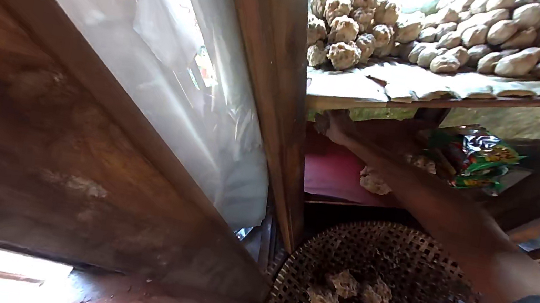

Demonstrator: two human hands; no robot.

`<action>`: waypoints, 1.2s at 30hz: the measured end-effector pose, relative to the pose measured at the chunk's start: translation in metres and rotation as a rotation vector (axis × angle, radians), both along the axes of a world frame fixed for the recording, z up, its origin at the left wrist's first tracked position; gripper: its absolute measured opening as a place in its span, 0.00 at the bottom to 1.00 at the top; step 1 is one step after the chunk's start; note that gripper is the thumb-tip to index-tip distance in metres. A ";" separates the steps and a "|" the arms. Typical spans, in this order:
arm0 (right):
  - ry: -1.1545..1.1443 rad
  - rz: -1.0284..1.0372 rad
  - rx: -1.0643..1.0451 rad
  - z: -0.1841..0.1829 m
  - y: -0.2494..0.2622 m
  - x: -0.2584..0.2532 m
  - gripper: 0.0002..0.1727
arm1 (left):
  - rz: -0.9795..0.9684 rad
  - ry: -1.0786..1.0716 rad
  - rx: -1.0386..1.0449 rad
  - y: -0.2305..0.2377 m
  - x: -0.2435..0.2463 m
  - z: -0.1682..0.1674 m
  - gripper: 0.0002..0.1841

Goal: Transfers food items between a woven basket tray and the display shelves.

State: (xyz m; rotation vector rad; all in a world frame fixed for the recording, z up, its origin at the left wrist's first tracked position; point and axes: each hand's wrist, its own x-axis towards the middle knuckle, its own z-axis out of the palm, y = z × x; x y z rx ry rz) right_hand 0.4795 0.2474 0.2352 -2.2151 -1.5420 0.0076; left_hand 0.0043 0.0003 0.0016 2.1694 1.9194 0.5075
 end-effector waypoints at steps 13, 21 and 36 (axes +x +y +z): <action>0.206 0.756 -0.559 -0.089 -0.338 -0.207 0.38 | -0.051 -0.030 0.080 -0.001 0.002 -0.005 0.18; 0.067 0.964 -0.495 -0.158 -0.338 -0.230 0.41 | -0.041 -0.027 0.108 0.000 0.003 -0.012 0.17; 0.356 -0.044 0.111 0.073 -0.164 -0.016 0.48 | -0.036 -0.048 0.046 0.000 0.003 0.001 0.17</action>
